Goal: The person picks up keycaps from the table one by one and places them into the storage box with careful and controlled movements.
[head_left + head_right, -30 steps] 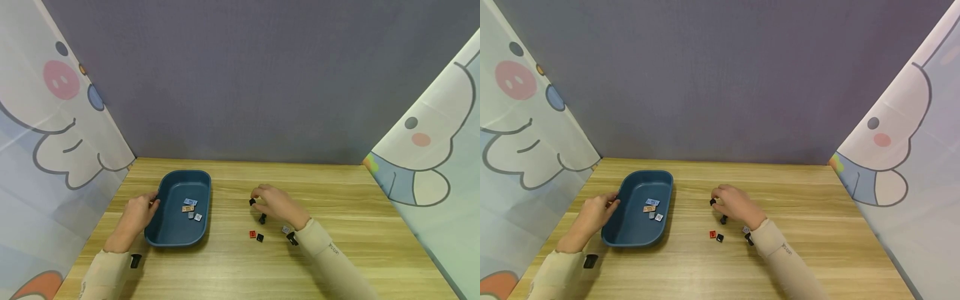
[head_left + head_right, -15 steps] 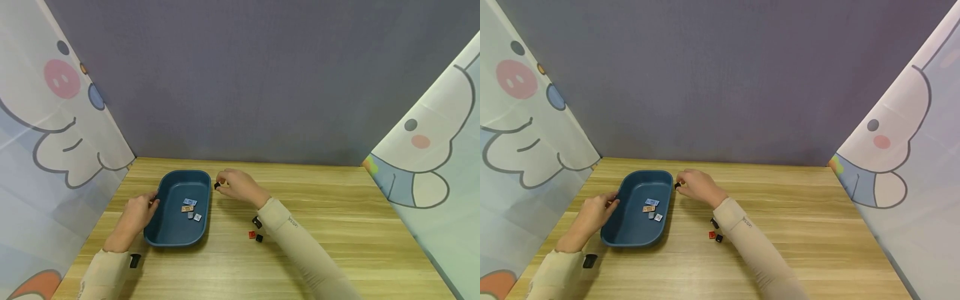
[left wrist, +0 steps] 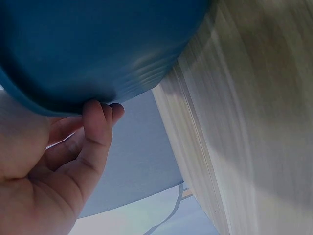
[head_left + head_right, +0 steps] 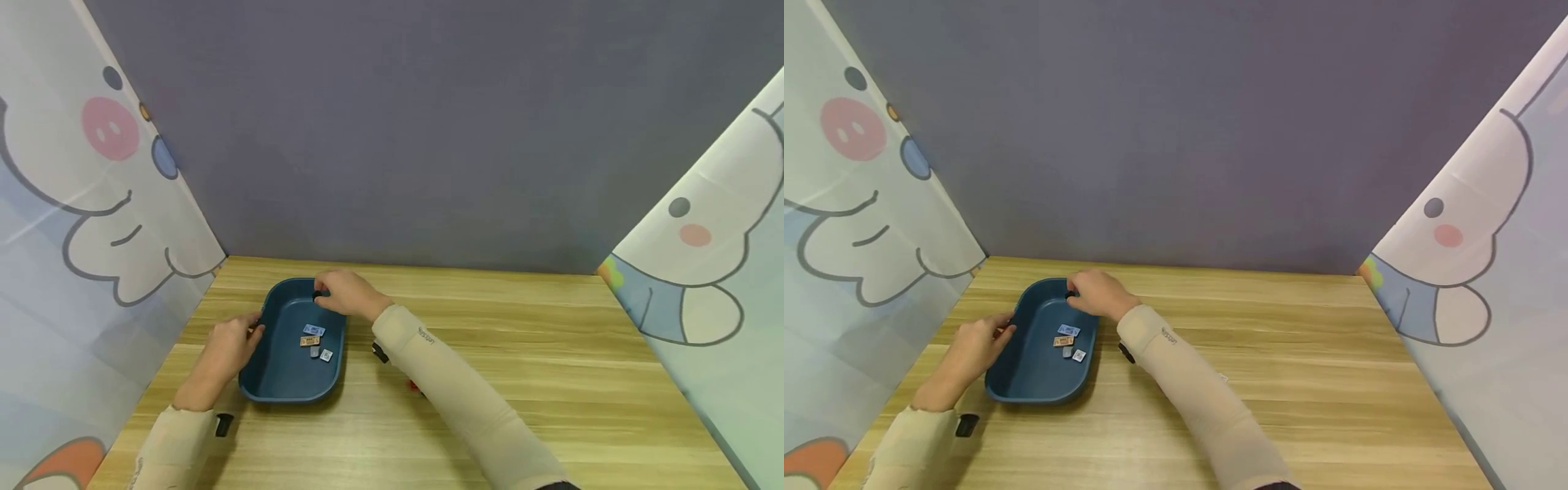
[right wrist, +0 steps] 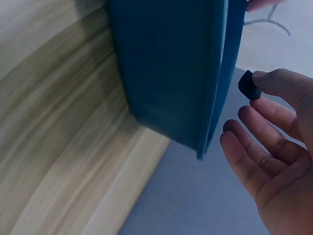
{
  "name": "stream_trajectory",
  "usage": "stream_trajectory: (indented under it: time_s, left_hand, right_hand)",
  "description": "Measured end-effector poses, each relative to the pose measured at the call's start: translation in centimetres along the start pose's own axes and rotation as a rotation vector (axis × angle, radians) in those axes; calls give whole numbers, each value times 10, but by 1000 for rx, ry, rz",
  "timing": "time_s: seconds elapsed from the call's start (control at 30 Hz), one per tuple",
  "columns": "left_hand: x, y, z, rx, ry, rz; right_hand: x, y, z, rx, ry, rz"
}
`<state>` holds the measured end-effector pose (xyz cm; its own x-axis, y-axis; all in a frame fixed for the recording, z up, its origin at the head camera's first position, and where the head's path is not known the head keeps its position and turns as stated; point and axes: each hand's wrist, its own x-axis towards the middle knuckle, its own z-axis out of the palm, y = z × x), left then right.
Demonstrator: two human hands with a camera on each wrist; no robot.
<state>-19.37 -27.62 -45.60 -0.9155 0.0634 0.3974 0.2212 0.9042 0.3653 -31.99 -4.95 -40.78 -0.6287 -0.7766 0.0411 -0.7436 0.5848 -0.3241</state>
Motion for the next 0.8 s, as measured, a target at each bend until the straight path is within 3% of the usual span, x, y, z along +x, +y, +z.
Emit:
stream_trajectory:
  time_s: [0.43, 0.8]
  left_hand:
    - [0, 0, -1, 2, 12, 10]
    - [-1, -2, 0, -11, 16, 8]
  right_hand:
    - [5, -2, 4, -13, 1, -13]
    - [-26, 9, -11, -40, 35, -43]
